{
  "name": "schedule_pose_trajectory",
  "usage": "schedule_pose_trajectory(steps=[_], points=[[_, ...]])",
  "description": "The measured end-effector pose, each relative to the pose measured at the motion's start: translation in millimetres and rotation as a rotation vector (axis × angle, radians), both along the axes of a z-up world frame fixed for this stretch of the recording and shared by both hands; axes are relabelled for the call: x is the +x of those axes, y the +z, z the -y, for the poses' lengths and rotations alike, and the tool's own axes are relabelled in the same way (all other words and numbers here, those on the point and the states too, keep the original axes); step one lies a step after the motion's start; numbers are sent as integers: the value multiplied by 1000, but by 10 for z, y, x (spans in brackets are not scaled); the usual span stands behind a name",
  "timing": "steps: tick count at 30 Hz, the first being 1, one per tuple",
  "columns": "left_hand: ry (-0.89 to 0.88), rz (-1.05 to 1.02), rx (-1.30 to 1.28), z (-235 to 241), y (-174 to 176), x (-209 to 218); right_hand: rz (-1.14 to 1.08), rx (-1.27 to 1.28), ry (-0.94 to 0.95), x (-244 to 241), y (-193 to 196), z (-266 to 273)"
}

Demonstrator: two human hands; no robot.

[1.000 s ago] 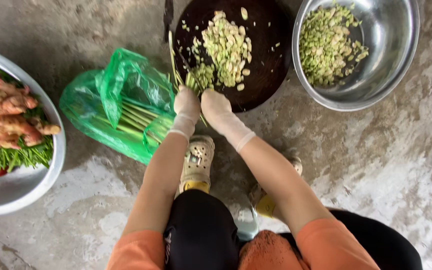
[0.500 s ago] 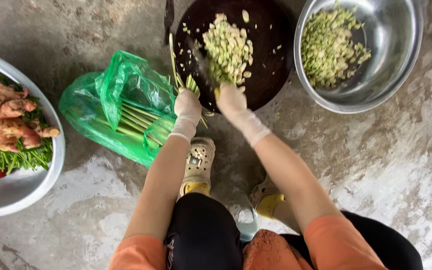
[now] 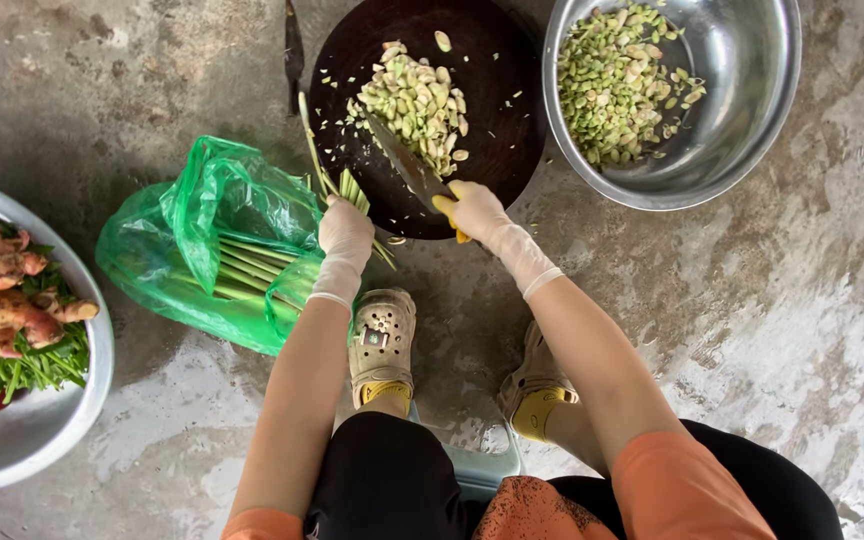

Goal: The person sits on a low stool and uses a knife to chop green stalks on a wooden cutting board. They gather the chopped pieces and transfer them into a metal bowl. The person then retrieves more stalks from a green plastic bag and continues chopping.

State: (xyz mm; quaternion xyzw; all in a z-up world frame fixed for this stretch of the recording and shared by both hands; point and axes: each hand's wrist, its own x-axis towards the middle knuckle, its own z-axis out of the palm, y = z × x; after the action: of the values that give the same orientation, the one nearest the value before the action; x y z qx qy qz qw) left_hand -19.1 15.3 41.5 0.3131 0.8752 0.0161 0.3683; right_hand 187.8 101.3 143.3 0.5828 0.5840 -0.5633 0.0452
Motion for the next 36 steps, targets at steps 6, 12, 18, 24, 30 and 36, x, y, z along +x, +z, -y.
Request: schedule_pose_trajectory(steps=[6,12,18,24,30,36], points=[[27,0,-10,-16,119,-18,134,874,112,366,-178,-241],[137,214,103,-62,364,22,464,1030,104,618,-633,-275],[168,526,343,-208,585,111,632,986,154,454,-477,-285],[-8,435,305,-259,650,594,-577,284,-297,-387,-118,-105],[-208,149,335,-189,952,770,-855,85,-826,-655,-42,-40],[17,1311,155,-94,1228,170,-1038,-260,-658,-491,142,-86]])
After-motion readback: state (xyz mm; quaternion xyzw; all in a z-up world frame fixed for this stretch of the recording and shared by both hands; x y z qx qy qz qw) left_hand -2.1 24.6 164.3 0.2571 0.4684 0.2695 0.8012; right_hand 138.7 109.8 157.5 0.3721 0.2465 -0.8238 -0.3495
